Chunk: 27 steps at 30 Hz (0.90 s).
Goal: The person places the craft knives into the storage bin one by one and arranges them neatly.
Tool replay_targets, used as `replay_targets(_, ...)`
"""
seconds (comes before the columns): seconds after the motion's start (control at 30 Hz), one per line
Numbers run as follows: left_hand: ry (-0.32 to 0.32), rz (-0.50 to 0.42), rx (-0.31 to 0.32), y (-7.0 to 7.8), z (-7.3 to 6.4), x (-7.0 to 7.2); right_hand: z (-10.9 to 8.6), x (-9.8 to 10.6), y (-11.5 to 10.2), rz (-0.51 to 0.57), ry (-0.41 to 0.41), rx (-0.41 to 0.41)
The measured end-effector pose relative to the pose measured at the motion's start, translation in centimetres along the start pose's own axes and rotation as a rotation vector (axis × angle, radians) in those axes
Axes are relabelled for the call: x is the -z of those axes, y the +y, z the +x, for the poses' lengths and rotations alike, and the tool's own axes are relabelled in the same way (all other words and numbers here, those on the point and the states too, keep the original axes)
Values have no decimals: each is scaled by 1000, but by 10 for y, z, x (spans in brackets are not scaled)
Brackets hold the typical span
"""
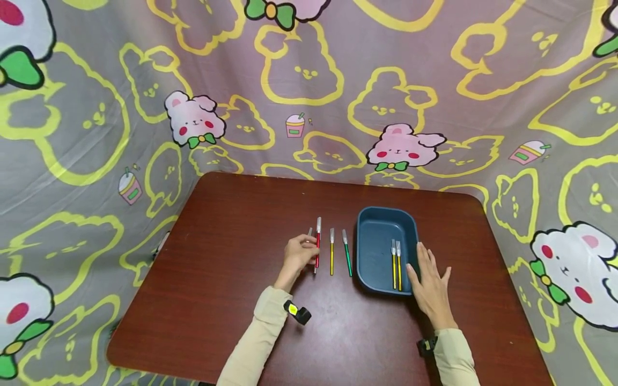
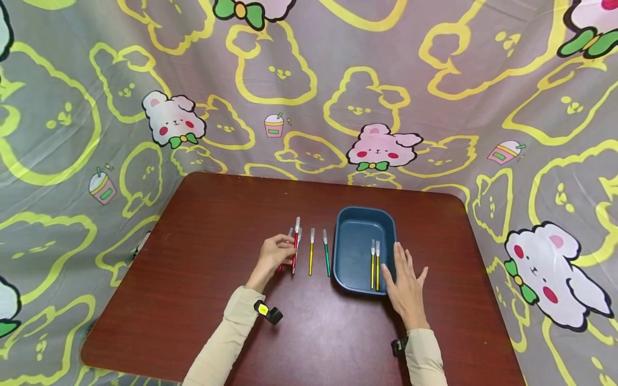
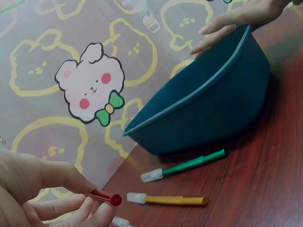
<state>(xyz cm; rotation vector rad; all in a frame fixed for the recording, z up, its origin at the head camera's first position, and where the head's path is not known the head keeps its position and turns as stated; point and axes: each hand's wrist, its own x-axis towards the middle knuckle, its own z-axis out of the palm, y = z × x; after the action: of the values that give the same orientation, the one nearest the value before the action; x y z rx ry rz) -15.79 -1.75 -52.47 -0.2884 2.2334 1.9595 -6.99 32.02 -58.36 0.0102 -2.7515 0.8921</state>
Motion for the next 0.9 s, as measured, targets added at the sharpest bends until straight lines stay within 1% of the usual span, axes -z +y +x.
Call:
replay_targets(0.13, -26, 17, 22, 1, -2, -9, -2, 0, 1, -9, 3, 1)
replay_targets(0.23, -35, 25, 16, 3, -5, -15, -2, 0, 2, -12, 0, 8)
replay_targets(0.4, -56, 19, -15, 10, -6, -27, 1, -1, 2, -11, 9, 15)
replay_targets(0.5, -77, 23, -15, 13, -5, -34, 1, 0, 1, -13, 14, 14)
replay_targets(0.63, -98, 11, 4, 17, -6, -42, 2, 0, 1, -14, 10, 22)
replay_targets(0.73, -112, 11, 9, 17, -6, -49, 4, -1, 1, -19, 9, 31)
replay_targets(0.9, -126, 30, 7, 15, -6, -63, 3, 0, 1, -31, 10, 32)
